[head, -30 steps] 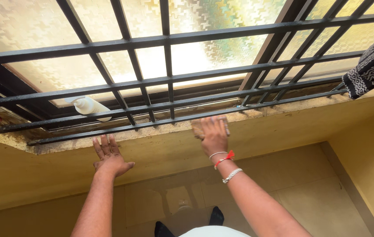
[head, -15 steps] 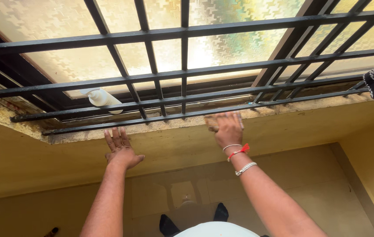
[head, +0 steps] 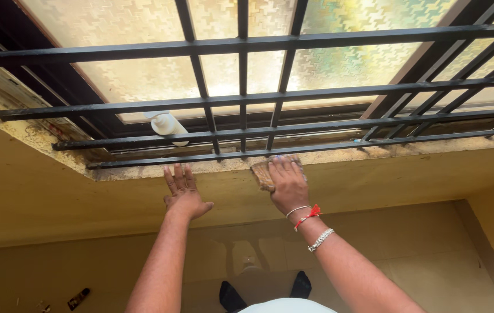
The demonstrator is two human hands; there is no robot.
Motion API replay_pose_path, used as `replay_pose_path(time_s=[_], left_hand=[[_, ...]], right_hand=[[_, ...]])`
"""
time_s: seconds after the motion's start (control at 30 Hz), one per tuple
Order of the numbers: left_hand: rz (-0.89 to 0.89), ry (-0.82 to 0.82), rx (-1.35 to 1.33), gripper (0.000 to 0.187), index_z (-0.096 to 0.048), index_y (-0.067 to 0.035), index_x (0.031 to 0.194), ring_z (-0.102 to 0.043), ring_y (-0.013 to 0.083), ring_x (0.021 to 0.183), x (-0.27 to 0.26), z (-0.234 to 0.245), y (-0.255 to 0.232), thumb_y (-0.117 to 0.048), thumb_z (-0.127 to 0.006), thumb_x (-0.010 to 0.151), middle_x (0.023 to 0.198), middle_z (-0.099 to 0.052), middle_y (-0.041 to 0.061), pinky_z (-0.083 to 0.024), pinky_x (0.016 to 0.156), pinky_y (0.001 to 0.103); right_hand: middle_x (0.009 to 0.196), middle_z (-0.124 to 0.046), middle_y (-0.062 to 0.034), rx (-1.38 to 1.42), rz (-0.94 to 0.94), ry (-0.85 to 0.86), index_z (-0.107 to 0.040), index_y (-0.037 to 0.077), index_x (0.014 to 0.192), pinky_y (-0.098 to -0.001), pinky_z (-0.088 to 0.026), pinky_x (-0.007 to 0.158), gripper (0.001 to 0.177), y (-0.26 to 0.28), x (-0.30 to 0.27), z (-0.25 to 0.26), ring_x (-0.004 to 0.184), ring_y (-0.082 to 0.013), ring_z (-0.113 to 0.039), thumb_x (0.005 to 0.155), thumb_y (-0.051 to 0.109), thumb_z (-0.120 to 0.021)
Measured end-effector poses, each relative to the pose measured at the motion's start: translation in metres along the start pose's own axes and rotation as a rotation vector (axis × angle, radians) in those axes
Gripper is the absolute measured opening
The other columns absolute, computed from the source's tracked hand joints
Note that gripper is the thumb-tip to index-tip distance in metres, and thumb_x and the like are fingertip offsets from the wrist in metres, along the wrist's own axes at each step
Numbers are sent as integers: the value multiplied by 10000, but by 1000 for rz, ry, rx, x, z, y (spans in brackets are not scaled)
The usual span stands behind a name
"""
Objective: The person cleans a window with a metal grille using a spray bottle and a cloth. They spray the cleaning solution onto the glass and wipe it down, then proceed to clean the metal bars of the grille. The person also wipes the window sill and moves a hanging cloth to reach the area behind it.
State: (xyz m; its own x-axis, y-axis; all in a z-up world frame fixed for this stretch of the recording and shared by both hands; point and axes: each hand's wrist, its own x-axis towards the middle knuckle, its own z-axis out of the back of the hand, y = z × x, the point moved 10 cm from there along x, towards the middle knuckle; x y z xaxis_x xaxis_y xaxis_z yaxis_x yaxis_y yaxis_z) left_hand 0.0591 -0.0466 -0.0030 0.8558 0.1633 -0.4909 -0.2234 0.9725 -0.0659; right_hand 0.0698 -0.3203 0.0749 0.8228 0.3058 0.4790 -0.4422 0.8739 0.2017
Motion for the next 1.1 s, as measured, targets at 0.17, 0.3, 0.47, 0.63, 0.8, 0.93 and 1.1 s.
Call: replay_pose_path(time_s=[0.17, 0.3, 0.47, 0.63, 0.8, 0.93, 1.1], left_hand=[[-42, -2, 20, 1343, 193, -137, 1632, 409, 420, 1474, -7, 5, 4, -600, -764, 812, 1681, 345, 111, -348, 1112, 706], [-75, -48, 80, 1306, 172, -165, 1644, 359, 411, 1501, -12, 6, 10, -596, -746, 822, 1703, 298, 102, -371, 1105, 688], [-138, -83, 147, 1229, 152, -143, 1626, 310, 436, 1493, -11, 2, 11, -590, -708, 871, 1693, 265, 153, -319, 1119, 701], [-363, -831, -161, 724, -484, -102, 1471, -397, 282, 1448, -50, 65, 20, -395, -751, 865, 1506, -489, 129, -394, 1152, 564], [-495, -1301, -176, 363, -586, -121, 1119, -556, 258, 1111, -90, 151, 62, -268, -824, 887, 1123, -580, 55, -436, 1010, 439], [-555, -1357, -147, 344, -607, -163, 1035, -556, 218, 1024, -110, 190, 59, -320, -874, 887, 1034, -586, 11, -396, 928, 409], [-525, -1305, -13, 386, -690, -130, 862, -582, 237, 971, -101, 219, 60, -463, -859, 763, 929, -641, 21, -400, 864, 407]], right_hand=[[1401, -638, -164, 63, 148, 7, -659, 11, 1290, -455, -379, 1179, 484, 98, 20, -31, 1369, -314, -540, 812, 62, -605], [1375, -653, -170, 36, 209, 35, -670, 3, 1272, -434, -396, 1175, 466, 128, 32, -39, 1351, -314, -562, 813, 56, -608], [1385, -660, -127, 3, 256, -12, -683, 39, 1279, -434, -410, 1148, 456, 85, 13, -13, 1332, -272, -584, 828, 95, -656], [1415, -652, -79, -191, 26, -22, -679, 94, 1329, -423, -433, 1138, 491, -24, -9, 23, 1343, -240, -588, 838, 94, -654], [1428, -654, -82, -226, -218, -34, -664, 97, 1345, -400, -439, 1172, 497, -86, -21, 16, 1391, -263, -570, 855, 32, -611], [1432, -651, -113, -283, -248, -24, -668, 84, 1325, -408, -424, 1153, 534, -81, -18, 3, 1373, -290, -558, 799, 26, -602], [1410, -638, -106, -193, -206, 27, -676, 85, 1301, -414, -420, 1127, 520, -87, -18, 17, 1350, -302, -562, 788, 72, -596]])
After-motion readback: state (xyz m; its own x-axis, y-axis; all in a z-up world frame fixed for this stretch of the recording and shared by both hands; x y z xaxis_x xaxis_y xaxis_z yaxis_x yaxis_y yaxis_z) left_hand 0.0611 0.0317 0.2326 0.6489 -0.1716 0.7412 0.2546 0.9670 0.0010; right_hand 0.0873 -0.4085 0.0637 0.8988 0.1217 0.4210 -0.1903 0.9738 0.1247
